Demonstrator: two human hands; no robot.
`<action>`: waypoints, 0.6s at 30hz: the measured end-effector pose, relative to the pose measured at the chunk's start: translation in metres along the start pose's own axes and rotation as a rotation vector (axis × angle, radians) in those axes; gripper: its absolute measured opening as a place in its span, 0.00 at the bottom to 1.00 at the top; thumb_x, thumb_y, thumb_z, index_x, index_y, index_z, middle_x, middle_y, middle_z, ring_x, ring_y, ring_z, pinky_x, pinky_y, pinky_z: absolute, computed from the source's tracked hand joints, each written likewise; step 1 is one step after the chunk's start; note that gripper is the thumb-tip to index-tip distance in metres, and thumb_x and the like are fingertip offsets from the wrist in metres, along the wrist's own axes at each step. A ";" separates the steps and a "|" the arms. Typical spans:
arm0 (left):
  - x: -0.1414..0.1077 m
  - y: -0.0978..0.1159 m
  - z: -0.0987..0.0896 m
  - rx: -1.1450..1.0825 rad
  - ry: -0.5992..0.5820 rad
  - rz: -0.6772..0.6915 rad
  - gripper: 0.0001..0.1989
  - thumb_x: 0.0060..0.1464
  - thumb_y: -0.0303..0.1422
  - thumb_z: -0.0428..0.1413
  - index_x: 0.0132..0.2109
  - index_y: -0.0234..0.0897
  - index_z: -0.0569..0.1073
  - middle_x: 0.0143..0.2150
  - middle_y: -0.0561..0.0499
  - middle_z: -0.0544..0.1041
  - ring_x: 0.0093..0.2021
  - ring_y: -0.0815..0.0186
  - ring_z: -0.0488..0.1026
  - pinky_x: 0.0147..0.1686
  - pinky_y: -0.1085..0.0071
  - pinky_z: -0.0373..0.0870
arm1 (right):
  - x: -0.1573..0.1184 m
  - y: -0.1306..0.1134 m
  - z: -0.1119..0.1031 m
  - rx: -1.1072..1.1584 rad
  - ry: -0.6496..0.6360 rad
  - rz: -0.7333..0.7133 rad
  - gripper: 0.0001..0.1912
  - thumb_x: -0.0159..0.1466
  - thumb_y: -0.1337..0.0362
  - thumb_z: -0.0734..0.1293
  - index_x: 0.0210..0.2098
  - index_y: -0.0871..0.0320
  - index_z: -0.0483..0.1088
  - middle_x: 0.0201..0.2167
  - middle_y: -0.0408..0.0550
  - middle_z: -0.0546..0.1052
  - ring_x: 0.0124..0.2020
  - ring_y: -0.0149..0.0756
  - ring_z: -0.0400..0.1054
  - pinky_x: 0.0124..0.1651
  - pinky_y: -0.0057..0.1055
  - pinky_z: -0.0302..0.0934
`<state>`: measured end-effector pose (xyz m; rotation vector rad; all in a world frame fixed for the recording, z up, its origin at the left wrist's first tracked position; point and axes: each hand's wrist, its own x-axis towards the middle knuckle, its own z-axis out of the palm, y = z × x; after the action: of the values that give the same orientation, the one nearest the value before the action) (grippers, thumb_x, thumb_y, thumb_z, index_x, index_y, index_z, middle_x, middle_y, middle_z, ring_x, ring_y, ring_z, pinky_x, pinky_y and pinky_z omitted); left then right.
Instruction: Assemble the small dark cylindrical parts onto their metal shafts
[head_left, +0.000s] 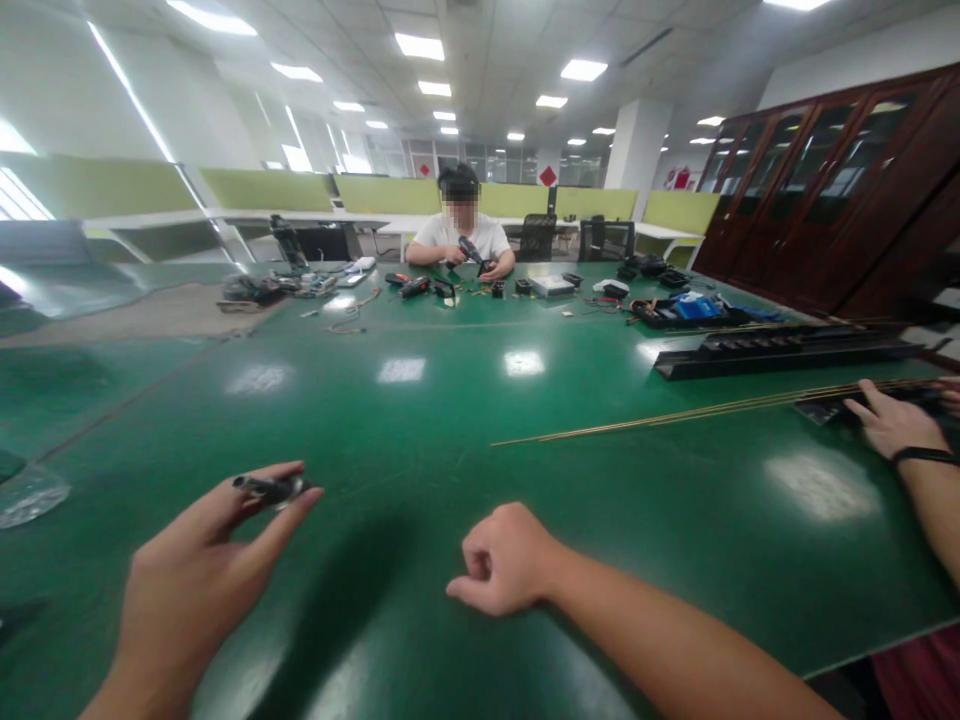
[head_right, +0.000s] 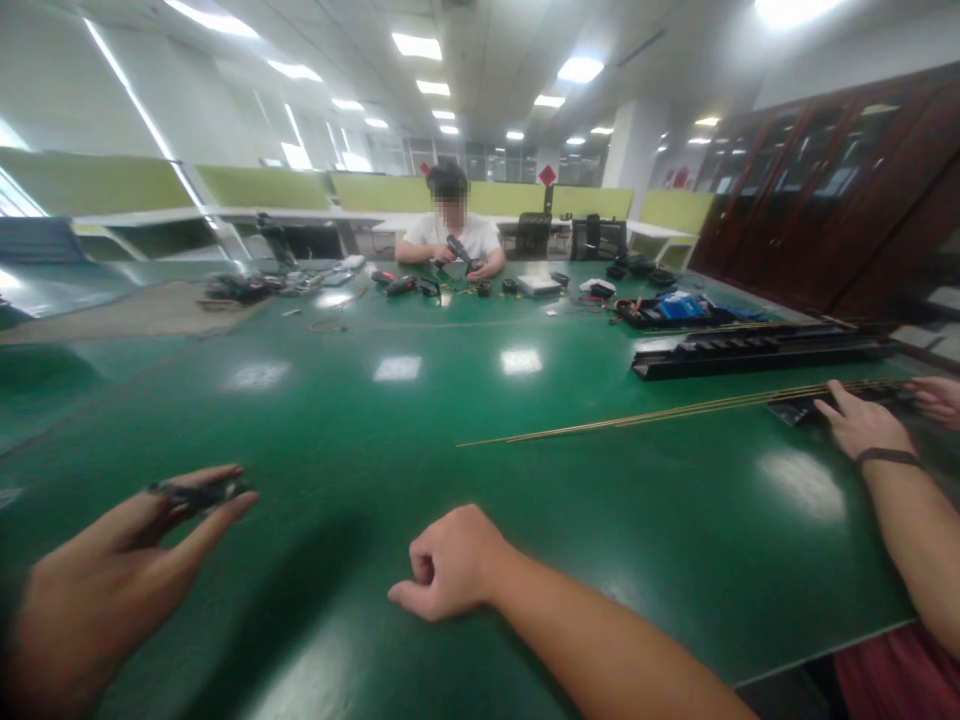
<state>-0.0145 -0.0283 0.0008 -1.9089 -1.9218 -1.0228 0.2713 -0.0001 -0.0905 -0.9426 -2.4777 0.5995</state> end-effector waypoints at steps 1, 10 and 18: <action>0.006 0.010 0.005 -0.037 -0.033 -0.001 0.20 0.56 0.50 0.56 0.52 0.47 0.73 0.46 0.58 0.79 0.44 0.62 0.78 0.47 0.65 0.74 | 0.002 -0.003 0.001 -0.009 0.001 0.003 0.19 0.56 0.49 0.69 0.19 0.56 0.70 0.19 0.40 0.75 0.23 0.32 0.69 0.28 0.27 0.52; 0.014 0.027 0.077 -0.415 -0.289 0.136 0.19 0.54 0.46 0.60 0.47 0.38 0.76 0.43 0.47 0.79 0.42 0.60 0.77 0.47 0.64 0.74 | 0.006 -0.008 0.012 0.112 0.136 0.023 0.23 0.57 0.51 0.70 0.15 0.58 0.63 0.15 0.39 0.68 0.20 0.28 0.62 0.29 0.27 0.52; -0.028 0.032 0.103 -0.494 -0.504 0.457 0.18 0.59 0.40 0.58 0.56 0.46 0.72 0.48 0.51 0.77 0.47 0.64 0.73 0.48 0.69 0.72 | -0.008 0.016 -0.018 0.397 0.135 0.216 0.16 0.57 0.53 0.73 0.26 0.59 0.68 0.18 0.38 0.67 0.19 0.26 0.60 0.23 0.23 0.52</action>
<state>0.0498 0.0110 -0.0814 -2.9433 -1.3778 -0.9963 0.2943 0.0097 -0.0866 -1.0526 -2.0466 1.0176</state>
